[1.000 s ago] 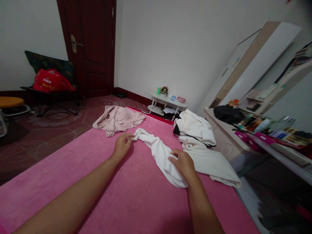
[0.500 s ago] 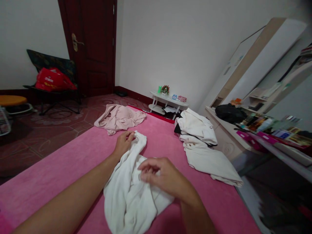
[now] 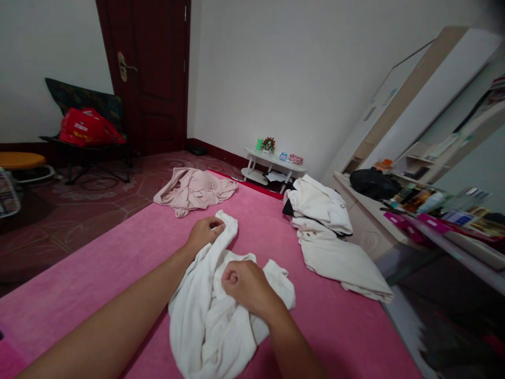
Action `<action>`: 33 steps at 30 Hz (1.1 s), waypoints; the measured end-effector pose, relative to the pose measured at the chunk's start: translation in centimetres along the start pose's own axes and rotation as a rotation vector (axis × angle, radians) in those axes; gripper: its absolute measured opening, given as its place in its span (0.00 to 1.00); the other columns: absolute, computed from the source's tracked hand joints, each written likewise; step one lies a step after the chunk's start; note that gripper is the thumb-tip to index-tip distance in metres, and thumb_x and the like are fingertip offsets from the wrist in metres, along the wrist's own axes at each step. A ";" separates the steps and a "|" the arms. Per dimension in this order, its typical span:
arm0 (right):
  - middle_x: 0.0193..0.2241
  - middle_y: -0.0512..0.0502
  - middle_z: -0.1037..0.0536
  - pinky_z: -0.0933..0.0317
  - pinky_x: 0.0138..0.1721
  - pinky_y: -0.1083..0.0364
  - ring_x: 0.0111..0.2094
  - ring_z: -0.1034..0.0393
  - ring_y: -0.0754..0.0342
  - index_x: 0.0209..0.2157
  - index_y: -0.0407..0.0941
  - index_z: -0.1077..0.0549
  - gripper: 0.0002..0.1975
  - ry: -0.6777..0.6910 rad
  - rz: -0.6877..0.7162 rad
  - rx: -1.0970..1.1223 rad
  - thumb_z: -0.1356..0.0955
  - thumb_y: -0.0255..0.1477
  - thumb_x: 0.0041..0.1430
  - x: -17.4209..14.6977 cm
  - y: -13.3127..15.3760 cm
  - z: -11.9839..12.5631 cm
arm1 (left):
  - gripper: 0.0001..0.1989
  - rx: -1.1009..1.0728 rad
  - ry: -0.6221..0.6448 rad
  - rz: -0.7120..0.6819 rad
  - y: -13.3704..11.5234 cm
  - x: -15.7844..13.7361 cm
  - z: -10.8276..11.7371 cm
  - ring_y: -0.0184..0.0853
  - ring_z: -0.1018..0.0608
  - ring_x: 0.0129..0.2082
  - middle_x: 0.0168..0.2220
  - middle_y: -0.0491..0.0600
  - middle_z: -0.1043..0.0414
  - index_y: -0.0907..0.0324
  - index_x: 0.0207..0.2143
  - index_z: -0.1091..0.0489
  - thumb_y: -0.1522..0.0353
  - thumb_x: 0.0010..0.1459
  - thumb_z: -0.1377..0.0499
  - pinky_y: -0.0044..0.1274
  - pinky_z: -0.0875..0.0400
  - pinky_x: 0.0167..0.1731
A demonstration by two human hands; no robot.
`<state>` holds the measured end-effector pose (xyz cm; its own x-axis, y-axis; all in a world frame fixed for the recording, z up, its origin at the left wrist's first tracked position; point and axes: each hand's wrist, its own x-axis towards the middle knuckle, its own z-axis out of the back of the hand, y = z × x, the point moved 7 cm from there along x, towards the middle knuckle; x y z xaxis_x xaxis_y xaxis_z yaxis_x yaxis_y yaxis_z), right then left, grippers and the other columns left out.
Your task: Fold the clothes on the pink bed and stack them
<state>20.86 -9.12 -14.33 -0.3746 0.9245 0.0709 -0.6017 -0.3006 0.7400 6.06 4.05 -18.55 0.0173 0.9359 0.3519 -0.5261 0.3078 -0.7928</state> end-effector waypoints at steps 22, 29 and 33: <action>0.23 0.50 0.26 0.39 0.34 0.58 0.27 0.32 0.57 0.29 0.43 0.22 0.10 -0.104 0.022 0.291 0.36 0.26 0.56 0.5 1.2 -2.4 | 0.14 -0.014 0.012 0.012 0.7 0.2 -0.3 0.37 0.23 0.31 0.32 0.48 0.22 0.60 0.34 0.24 0.61 0.52 0.45 0.25 0.32 0.33; 0.29 0.46 0.23 0.38 0.30 0.58 0.29 0.31 0.55 0.32 0.41 0.23 0.12 -0.821 -0.010 0.738 0.32 0.35 0.51 -0.7 -1.7 9.4 | 0.13 -0.022 0.043 0.015 1.0 0.2 -0.5 0.37 0.23 0.32 0.33 0.48 0.22 0.58 0.35 0.24 0.62 0.52 0.45 0.24 0.33 0.33; 0.28 0.46 0.23 0.38 0.29 0.58 0.26 0.32 0.58 0.33 0.40 0.23 0.13 -0.968 -0.011 0.860 0.29 0.33 0.46 -1.5 -3.5 11.9 | 0.16 -0.051 0.082 -0.046 -0.5 -0.2 -0.7 0.36 0.25 0.30 0.31 0.48 0.23 0.59 0.34 0.24 0.60 0.55 0.47 0.23 0.35 0.30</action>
<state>31.95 -6.70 -9.09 0.5047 0.8272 0.2470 0.1774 -0.3794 0.9080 6.91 3.82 -18.52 0.1105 0.9309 0.3482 -0.4789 0.3568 -0.8021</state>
